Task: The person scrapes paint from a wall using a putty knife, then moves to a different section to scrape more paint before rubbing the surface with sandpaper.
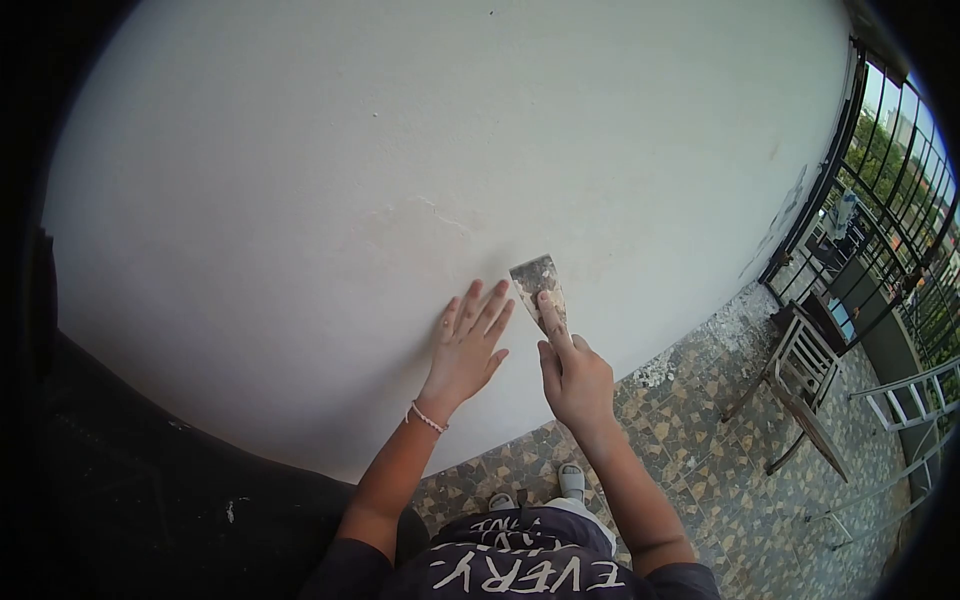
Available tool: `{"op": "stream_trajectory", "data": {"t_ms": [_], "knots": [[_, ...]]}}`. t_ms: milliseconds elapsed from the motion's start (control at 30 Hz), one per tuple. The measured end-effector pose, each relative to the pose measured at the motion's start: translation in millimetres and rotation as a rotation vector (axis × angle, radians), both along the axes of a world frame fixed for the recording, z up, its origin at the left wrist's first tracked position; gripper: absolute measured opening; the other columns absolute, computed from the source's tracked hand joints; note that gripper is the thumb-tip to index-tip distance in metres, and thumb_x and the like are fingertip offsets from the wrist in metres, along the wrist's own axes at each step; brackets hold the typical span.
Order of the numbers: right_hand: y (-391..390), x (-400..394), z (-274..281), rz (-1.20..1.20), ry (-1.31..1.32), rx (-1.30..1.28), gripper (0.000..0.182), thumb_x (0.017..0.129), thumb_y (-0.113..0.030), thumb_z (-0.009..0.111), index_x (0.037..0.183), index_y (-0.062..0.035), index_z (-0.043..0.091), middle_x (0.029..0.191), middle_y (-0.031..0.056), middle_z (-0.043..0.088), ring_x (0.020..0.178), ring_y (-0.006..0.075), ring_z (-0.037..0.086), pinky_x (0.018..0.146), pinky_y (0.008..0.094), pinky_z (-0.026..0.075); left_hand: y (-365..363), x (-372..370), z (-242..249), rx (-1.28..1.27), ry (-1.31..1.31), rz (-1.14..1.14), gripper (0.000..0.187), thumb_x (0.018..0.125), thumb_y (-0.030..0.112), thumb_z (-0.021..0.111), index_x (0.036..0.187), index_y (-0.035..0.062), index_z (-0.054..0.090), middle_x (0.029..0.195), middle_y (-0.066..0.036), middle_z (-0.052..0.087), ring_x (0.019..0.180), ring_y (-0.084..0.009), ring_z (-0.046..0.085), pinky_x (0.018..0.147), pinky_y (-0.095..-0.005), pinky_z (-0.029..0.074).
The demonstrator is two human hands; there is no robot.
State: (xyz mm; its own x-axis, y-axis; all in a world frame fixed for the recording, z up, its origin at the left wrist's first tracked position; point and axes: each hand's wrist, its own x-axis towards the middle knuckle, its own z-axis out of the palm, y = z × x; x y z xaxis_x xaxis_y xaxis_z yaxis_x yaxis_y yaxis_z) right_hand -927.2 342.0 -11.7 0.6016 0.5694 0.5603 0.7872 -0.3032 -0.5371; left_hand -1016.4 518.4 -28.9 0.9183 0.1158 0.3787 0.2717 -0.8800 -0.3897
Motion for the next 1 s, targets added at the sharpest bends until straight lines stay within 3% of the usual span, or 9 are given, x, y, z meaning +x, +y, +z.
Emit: {"op": "stream_trajectory", "data": {"t_ms": [67,133,167,400,533,733,833,933,1000], "knots": [[3.9,-3.8,17.7,0.032,-0.066,0.054,0.065,0.097,-0.017,0.059,0.156,-0.0312,0.036,0.069,0.0088,0.057,0.051,0.0260,0.058,0.050,0.0394,0.048,3.6,11.6,-58.4,-0.359,0.342,-0.303,0.064,0.096,0.047,0.059,0.148,0.0115,0.048,0.159,-0.012,0.037,0.150,-0.0314,0.028,0.121,-0.0461,0.024],[13.0,-14.4,42.6,0.072,-0.122,0.029,0.064,0.097,-0.018,0.060,0.156,-0.0313,0.036,0.068,0.0083,0.056,0.050,0.0251,0.057,0.048,0.0382,0.047,-19.9,8.1,-31.5,-0.799,0.754,-0.125,0.050,0.095,0.043,0.061,0.136,0.0125,0.060,0.126,-0.015,0.068,0.120,-0.0325,0.062,0.105,-0.0445,0.046],[18.8,-22.7,56.9,0.113,-0.132,-0.047,0.062,0.097,-0.016,0.060,0.155,-0.0251,0.041,0.069,0.0081,0.056,0.053,0.0237,0.055,0.052,0.0376,0.046,-14.6,11.6,-65.5,-0.806,0.554,-0.205,0.046,0.096,0.040,0.060,0.130,0.0101,0.062,0.118,-0.017,0.070,0.111,-0.0354,0.065,0.098,-0.0463,0.049],[86.3,-49.7,75.7,0.144,-0.423,-0.062,0.063,0.097,-0.023,0.060,0.155,-0.0366,0.037,0.070,0.0077,0.052,0.045,0.0223,0.055,0.040,0.0366,0.045,5.8,-6.9,-13.6,-0.764,-0.239,-0.513,0.030,0.096,0.029,0.058,0.103,0.0017,0.068,0.097,-0.020,0.072,0.090,-0.0394,0.067,0.082,-0.0484,0.052],[92.3,-28.6,51.3,0.243,-0.318,-0.109,0.075,0.093,-0.022,0.060,0.158,-0.0412,0.027,0.071,0.0098,0.053,0.045,0.0232,0.057,0.039,0.0363,0.046,13.7,-46.5,81.2,-0.856,0.257,0.053,0.030,0.095,0.026,0.060,0.092,-0.0018,0.071,0.083,-0.016,0.073,0.078,-0.0337,0.070,0.077,-0.0436,0.054],[76.7,6.0,-4.8,0.199,-0.340,-0.202,0.073,0.095,-0.019,0.060,0.156,-0.0434,0.029,0.067,0.0096,0.051,0.042,0.0230,0.054,0.037,0.0367,0.044,35.1,-107.0,134.9,-1.137,0.178,0.210,0.036,0.098,0.031,0.056,0.092,0.0031,0.077,0.075,-0.013,0.074,0.077,-0.0228,0.074,0.073,-0.0370,0.056],[61.2,12.3,-29.0,0.197,-0.281,-0.292,0.069,0.097,-0.020,0.058,0.157,-0.0417,0.029,0.067,0.0110,0.052,0.044,0.0252,0.055,0.039,0.0386,0.046,35.2,-105.0,130.8,-0.878,-0.446,-0.159,0.040,0.101,0.034,0.049,0.096,0.0069,0.078,0.073,-0.010,0.075,0.077,-0.0234,0.075,0.073,-0.0378,0.058],[40.1,18.1,-49.3,0.184,-0.177,-0.422,0.065,0.100,-0.023,0.055,0.157,-0.0390,0.030,0.070,0.0136,0.056,0.049,0.0294,0.059,0.045,0.0417,0.049,58.6,-78.8,109.9,-0.082,-0.859,-0.463,0.040,0.104,0.033,0.043,0.116,0.0094,0.074,0.108,-0.013,0.076,0.109,-0.0290,0.070,0.098,-0.0449,0.052],[24.2,22.8,-67.8,0.177,-0.073,-0.489,0.063,0.101,-0.026,0.052,0.157,-0.0403,0.025,0.076,0.0170,0.062,0.055,0.0337,0.064,0.049,0.0448,0.053,61.2,-55.3,107.0,0.235,-0.899,-0.247,0.045,0.107,0.034,0.037,0.136,0.0075,0.058,0.138,-0.017,0.055,0.130,-0.0360,0.053,0.111,-0.0500,0.037]]}}
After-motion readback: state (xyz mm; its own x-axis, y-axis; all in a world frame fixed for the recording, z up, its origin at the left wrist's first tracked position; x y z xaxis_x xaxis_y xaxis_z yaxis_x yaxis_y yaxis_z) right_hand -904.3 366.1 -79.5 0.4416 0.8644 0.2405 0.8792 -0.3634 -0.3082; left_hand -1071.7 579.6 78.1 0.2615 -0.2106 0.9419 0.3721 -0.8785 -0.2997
